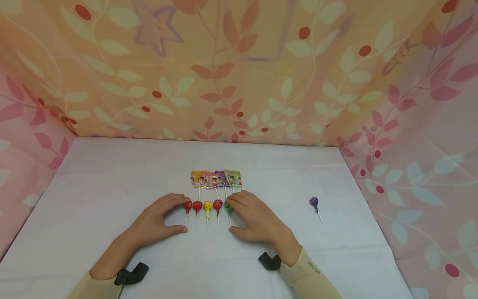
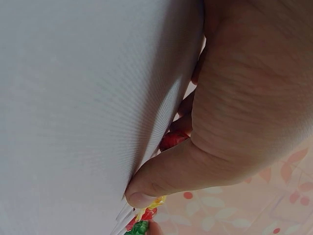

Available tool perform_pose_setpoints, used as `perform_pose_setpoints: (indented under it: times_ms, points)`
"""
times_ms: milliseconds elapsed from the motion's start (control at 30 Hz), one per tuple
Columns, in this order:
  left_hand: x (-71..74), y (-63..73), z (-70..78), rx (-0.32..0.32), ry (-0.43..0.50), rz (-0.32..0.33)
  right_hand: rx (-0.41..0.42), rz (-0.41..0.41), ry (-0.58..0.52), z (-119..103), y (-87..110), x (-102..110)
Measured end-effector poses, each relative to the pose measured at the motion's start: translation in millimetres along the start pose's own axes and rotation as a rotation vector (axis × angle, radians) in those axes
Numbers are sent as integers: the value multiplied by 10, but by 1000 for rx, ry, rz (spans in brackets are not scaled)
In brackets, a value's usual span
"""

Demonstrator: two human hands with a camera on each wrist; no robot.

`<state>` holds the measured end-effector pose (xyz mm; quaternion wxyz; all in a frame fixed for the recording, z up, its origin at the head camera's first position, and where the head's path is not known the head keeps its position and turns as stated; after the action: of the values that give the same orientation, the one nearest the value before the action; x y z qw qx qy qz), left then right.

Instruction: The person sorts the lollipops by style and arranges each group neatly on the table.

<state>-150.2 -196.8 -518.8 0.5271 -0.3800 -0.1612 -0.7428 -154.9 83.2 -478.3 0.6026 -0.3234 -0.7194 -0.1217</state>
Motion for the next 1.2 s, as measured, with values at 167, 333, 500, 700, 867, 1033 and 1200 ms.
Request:
perform_pose_setpoints:
  times_ms: [167,333,500,700,867,1033,1200]
  points:
    - [1,0,-3,0,4,-1,-8,-8,-9,2,-3,1]
    - [3,-5,-8,1,5,-3,-8,-14,-1,0,-5,7]
    - [1,-6,-8,6,1,-5,-13,-21,-5,4,0,7]
    - [-1,-5,-2,13,2,-6,-29,-24,-9,15,19,1]
    - [3,-6,-8,-6,-2,-6,-44,-36,-16,40,33,-5]
    - [14,-8,-6,-29,-1,4,-45,-18,-23,61,48,10]
    - [13,-6,0,-32,3,6,-39,6,-26,71,81,47]
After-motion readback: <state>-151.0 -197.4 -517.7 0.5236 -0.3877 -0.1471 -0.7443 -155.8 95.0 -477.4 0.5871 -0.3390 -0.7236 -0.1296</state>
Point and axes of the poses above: each hand's wrist, its own y-axis away from the middle knuckle, its own x-axis out of the back of the hand, z = x × y, the point moved 7 cm from there along -y, towards the middle knuckle, and after that the axes turned 1 degree about z, right-handed, at the moved point
